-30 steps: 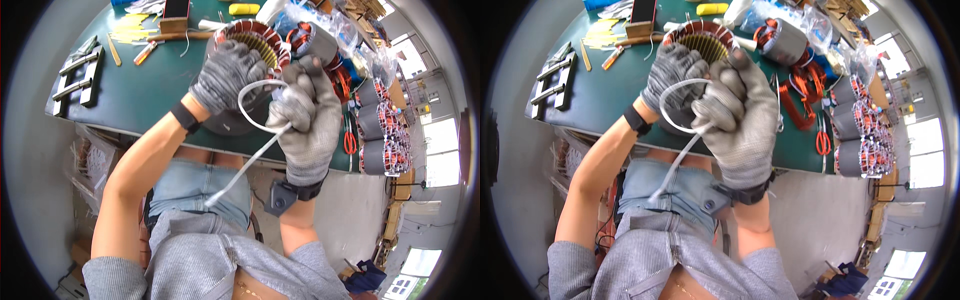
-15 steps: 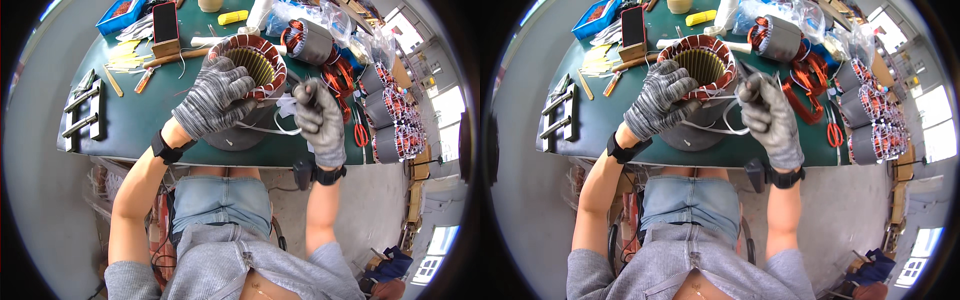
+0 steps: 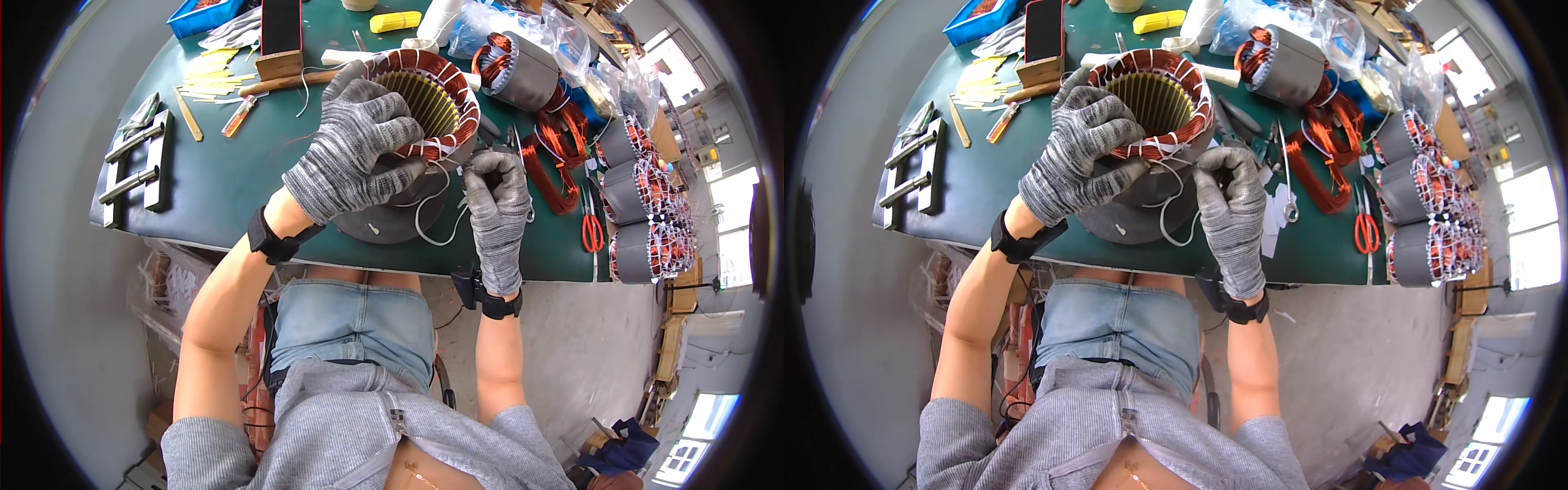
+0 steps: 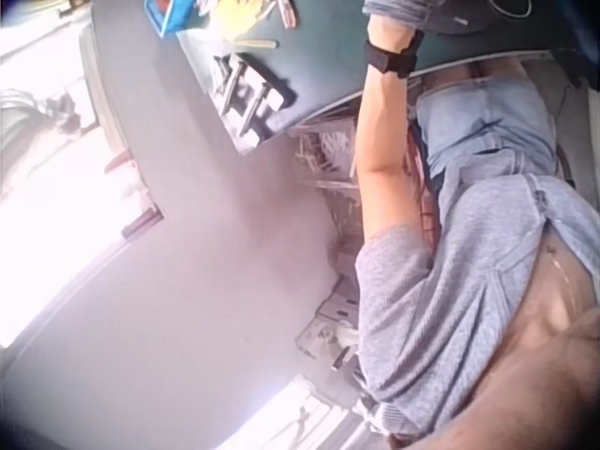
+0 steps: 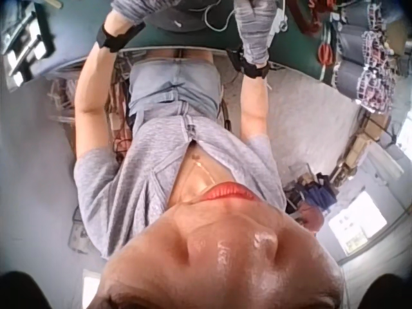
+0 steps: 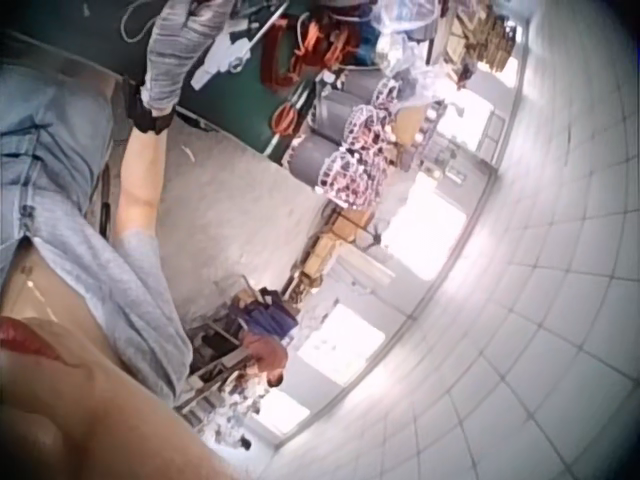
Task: The recorder is winding and assembling components of an electric motor stator, using a hammer and wedge to seat the coils.
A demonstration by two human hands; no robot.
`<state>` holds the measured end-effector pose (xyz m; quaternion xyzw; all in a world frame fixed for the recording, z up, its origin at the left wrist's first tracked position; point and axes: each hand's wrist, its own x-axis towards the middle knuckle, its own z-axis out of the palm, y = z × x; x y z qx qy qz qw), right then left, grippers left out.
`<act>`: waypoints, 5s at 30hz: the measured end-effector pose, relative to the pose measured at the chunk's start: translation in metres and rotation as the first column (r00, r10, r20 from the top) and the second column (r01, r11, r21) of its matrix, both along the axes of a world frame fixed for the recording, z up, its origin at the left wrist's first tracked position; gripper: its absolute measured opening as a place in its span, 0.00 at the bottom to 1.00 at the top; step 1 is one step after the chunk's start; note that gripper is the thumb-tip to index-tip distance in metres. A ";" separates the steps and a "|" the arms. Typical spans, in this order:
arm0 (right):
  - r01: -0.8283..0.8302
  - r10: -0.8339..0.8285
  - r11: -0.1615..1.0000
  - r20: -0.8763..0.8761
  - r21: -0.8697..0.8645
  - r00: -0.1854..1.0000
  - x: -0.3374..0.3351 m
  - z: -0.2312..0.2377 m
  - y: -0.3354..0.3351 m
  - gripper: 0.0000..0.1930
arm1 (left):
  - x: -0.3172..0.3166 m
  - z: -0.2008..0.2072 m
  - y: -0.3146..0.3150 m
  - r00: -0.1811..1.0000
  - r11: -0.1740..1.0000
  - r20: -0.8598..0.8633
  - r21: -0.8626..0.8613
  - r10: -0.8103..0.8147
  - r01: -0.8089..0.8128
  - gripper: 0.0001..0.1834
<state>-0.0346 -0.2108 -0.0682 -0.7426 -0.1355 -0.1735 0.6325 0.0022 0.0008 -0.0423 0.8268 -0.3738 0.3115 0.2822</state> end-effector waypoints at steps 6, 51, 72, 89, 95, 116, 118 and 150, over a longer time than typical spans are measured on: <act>-0.024 0.023 0.998 0.020 0.065 1.000 0.005 -0.001 -0.003 0.07 | -0.002 0.002 0.000 1.000 0.999 0.028 -0.029 -0.011 0.012 0.15; 0.330 -0.229 0.892 0.320 -0.310 0.919 -0.021 0.012 0.003 0.18 | -0.005 0.002 -0.005 0.995 0.998 0.079 -0.021 0.061 -0.060 0.17; 0.112 0.115 0.900 0.478 -0.421 0.871 -0.010 0.020 0.011 0.19 | -0.002 0.002 -0.010 0.996 0.999 0.073 0.004 0.046 -0.047 0.14; 0.993 -0.791 0.094 -0.600 0.078 0.122 -0.194 -0.152 -0.225 0.20 | -0.005 0.004 -0.014 0.999 0.998 0.025 0.051 0.040 -0.041 0.14; 0.846 -0.732 0.518 -0.449 0.122 0.513 -0.118 -0.129 -0.209 0.18 | 0.001 0.000 0.005 0.998 0.998 -0.003 0.019 -0.060 0.060 0.16; 0.595 -0.628 0.778 -0.288 -0.202 0.723 -0.117 -0.051 -0.127 0.16 | 0.046 -0.052 0.187 0.410 0.354 -0.119 0.746 0.904 -0.564 0.23; 0.375 -0.411 0.911 -0.298 -0.174 0.861 -0.113 -0.041 -0.088 0.13 | 0.057 -0.056 0.192 0.362 0.443 -0.290 0.758 0.886 -0.479 0.22; 0.261 -0.270 0.910 0.017 -0.323 0.963 -0.045 -0.026 -0.008 0.15 | 0.051 0.098 -0.065 0.755 0.598 -0.617 0.525 -0.222 0.605 0.11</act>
